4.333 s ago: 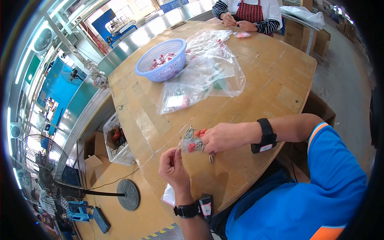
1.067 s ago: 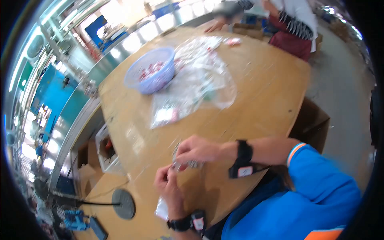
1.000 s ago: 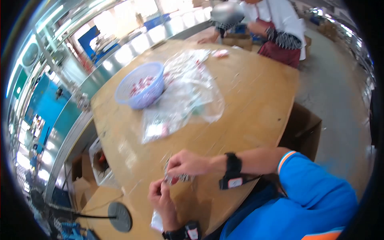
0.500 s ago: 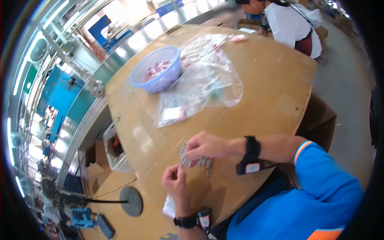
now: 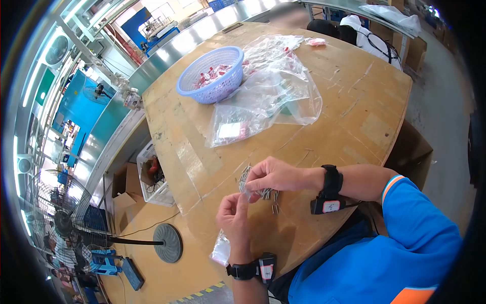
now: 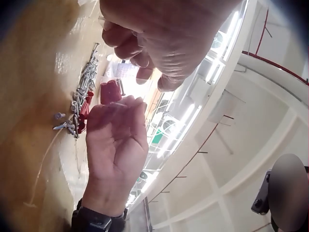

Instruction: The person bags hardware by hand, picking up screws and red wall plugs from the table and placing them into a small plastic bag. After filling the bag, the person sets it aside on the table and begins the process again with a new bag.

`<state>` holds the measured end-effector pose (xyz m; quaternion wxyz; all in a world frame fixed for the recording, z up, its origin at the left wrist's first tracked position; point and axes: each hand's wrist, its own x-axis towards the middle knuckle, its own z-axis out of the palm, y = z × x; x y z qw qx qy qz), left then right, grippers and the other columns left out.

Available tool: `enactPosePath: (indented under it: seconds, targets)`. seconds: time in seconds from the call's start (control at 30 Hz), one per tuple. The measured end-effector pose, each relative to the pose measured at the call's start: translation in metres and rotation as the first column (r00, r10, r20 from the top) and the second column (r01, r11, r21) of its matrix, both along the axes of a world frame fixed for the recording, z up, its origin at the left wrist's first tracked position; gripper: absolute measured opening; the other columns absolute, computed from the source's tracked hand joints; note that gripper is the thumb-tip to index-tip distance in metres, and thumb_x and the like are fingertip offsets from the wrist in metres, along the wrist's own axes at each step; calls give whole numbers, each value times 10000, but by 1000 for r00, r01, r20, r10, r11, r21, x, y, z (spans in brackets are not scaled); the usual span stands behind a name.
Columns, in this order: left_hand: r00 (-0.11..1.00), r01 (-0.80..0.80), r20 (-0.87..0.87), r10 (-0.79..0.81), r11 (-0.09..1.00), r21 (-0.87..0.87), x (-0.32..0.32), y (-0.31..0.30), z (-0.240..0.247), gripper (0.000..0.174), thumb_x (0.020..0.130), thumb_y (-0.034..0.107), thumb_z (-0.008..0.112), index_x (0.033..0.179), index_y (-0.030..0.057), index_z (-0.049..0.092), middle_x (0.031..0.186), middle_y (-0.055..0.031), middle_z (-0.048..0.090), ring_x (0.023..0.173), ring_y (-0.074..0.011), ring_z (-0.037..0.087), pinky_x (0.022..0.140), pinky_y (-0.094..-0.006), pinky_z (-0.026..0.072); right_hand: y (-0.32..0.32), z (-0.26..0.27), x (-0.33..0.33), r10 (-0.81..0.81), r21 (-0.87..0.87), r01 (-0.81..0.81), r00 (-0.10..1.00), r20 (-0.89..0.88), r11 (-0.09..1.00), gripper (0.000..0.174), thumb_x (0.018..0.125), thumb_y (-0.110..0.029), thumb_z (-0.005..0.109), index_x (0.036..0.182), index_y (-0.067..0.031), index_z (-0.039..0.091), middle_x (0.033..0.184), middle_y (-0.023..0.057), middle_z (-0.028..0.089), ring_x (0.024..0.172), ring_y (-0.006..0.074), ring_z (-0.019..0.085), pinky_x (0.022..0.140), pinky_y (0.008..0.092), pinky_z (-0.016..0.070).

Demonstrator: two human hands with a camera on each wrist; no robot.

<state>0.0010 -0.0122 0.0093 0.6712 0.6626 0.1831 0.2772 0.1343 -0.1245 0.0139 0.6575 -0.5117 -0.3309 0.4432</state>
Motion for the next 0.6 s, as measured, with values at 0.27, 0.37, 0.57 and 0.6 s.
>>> enactPosePath:
  seconds: [0.27,0.37,0.57,0.6]
  targets:
    - [992,117,-2,-125,934,-337,-1,0,-5,116,917,151,572,842,62,565,639,53,486,472,1,352,406,-165,228,2,-3,-2,3,-71,-8,998,-70,997,159,865,-183,646,854,-24,637,742,10,628,641,64,565,573,205,447]
    - [989,140,-2,-149,930,-341,-3,0,-1,109,916,145,569,837,72,557,648,55,483,466,4,343,402,-163,233,3,-4,-3,11,-64,-16,997,-74,998,157,867,-193,645,848,-38,637,735,4,623,623,56,541,565,202,437]
    - [993,110,-4,-115,961,-255,-2,-1,3,102,910,137,573,829,78,553,600,57,452,458,-4,338,401,-173,220,1,-3,-1,17,-39,-17,1000,12,999,152,874,-188,635,852,-38,633,723,3,618,650,56,560,572,193,438]
    - [995,98,-6,-103,965,-242,-2,-1,3,103,910,134,572,826,78,550,594,56,449,454,-5,335,399,-175,217,1,-2,0,19,-32,-19,999,28,999,151,875,-187,633,856,-37,633,720,2,617,655,57,564,573,191,439]
